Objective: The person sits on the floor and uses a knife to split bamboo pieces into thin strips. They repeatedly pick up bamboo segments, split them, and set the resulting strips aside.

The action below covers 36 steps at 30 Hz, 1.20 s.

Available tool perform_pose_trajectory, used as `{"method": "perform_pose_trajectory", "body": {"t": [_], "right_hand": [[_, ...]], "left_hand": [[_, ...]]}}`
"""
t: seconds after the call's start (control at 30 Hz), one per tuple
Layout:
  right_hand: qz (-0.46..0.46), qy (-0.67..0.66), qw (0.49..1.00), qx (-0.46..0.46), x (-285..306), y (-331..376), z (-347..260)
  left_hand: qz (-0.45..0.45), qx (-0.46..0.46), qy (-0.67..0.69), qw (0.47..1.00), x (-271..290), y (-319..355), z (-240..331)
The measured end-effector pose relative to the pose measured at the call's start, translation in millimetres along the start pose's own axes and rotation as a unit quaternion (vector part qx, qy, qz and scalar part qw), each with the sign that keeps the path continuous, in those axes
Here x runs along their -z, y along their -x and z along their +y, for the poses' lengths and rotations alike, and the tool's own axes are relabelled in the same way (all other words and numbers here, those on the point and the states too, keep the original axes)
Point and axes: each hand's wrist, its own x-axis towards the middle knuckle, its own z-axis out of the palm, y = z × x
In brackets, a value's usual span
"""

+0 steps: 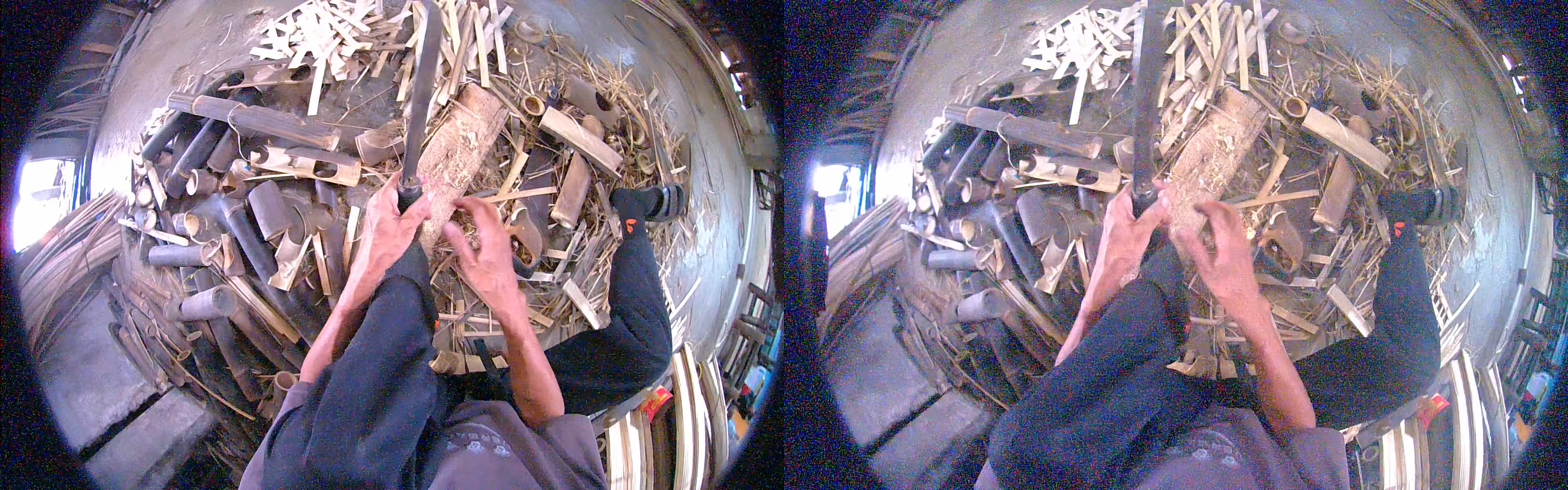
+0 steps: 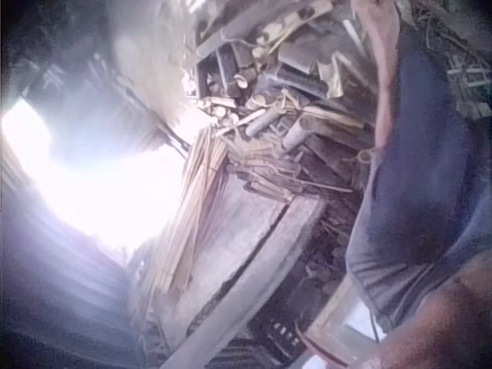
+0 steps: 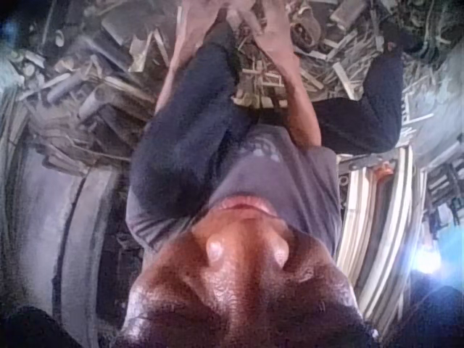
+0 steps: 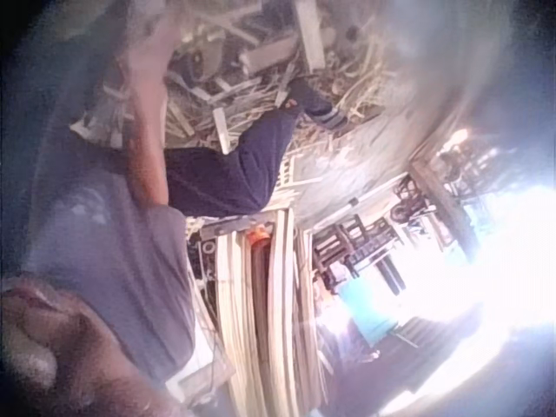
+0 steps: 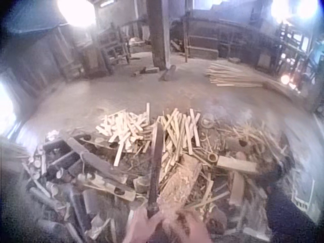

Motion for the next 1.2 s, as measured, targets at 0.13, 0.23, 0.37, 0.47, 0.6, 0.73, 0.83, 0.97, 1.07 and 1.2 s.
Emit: {"method": "perform_pose_trajectory", "body": {"t": [0.13, 0.23, 0.37, 0.47, 0.6, 0.73, 0.83, 0.97, 1.07, 1.2], "right_hand": [[0.055, -0.024, 0.998, -0.011, 3.6, -12.5, -6.6], [0.061, -0.048, 0.997, -0.025, -3.5, -9.1, -7.1], [0.062, -0.061, 0.996, -0.013, -9.0, -12.7, -18.9], [0.013, -0.111, 0.992, -0.066, -13.9, -21.6, -31.7], [-0.060, -0.101, 0.988, -0.096, -12.7, -28.8, -24.8], [-0.095, -0.080, 0.986, -0.107, -9.5, -33.1, -19.4], [-0.114, -0.096, 0.982, -0.120, -7.0, -33.7, -19.7], [-0.114, -0.092, 0.979, -0.141, -9.3, -33.7, -16.7], [-0.130, -0.104, 0.977, -0.131, -9.5, -38.0, -12.5], [-0.162, -0.147, 0.961, -0.170, -12.1, -40.8, -11.3]], "left_hand": [[-0.027, 0.057, 0.005, 0.998, 11.1, 6.5, -0.6], [-0.036, 0.108, -0.007, 0.994, 10.4, 13.8, -8.6], [0.003, 0.023, -0.113, 0.993, 3.1, 13.2, -14.8], [0.001, 0.009, -0.160, 0.987, 3.7, 14.2, -16.8], [-0.021, 0.004, -0.190, 0.982, 6.4, 19.9, -16.6], [-0.019, -0.031, -0.239, 0.970, 4.7, 21.3, -22.4], [-0.028, -0.029, -0.230, 0.972, 5.5, 22.5, -25.9], [-0.020, -0.033, -0.238, 0.971, 4.4, 22.1, -25.6], [-0.015, -0.041, -0.236, 0.971, 4.3, 23.0, -23.8], [-0.003, -0.073, -0.233, 0.970, 7.1, 24.1, -29.8]]}}
